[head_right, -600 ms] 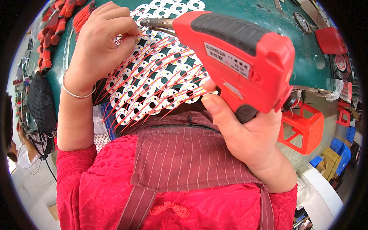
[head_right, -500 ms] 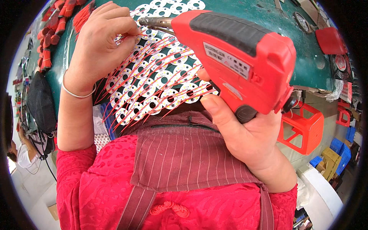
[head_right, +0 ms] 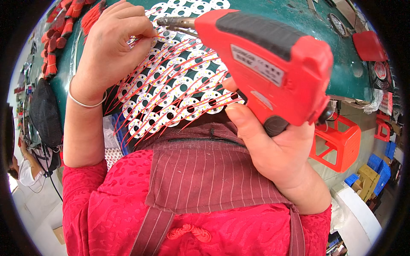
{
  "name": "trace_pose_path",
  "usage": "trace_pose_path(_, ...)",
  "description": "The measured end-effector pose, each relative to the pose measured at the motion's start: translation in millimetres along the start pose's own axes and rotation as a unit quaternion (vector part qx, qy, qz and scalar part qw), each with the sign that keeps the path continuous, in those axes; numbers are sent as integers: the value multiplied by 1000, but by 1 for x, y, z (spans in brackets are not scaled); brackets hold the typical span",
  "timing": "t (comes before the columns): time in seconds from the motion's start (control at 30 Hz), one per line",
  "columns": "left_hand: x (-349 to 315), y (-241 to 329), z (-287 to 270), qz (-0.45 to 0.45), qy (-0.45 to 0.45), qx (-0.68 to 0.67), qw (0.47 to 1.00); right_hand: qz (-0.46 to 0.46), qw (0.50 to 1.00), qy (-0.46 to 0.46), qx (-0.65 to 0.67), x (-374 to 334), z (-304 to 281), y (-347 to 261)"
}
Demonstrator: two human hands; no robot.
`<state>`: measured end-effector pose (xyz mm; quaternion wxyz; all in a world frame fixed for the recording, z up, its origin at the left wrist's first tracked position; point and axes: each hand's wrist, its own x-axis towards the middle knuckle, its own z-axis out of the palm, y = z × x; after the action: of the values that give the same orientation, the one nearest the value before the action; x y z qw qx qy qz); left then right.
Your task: The person attaches wires to a panel of LED circuit boards by picking wires from a bundle and soldering them in place using a soldering gun.
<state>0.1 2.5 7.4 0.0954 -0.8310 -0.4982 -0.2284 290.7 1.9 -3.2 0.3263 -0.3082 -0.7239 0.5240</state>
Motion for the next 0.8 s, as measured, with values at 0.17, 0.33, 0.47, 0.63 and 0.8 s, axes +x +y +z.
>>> trace_pose_path(0.17, -2, -2, 1, 3, -2, 8, 1000, 31, 998, 27, 47, 2, 1, -6)
trace_pose_path(0.33, -1, -4, -4, -39, -24, -47, 998, 31, 997, 40, 58, 2, 0, -5)
trace_pose_path(0.47, -6, -3, -10, -91, 20, -152, 984, 26, 998, 37, 50, 1, -3, -7)
trace_pose_path(0.63, -1, 9, -10, -193, 77, -203, 957, 23, 997, 49, 55, -4, -8, -4)
trace_pose_path(0.8, -10, 24, 1, -150, 66, -82, 983, 36, 996, 51, 58, -8, -12, -4)
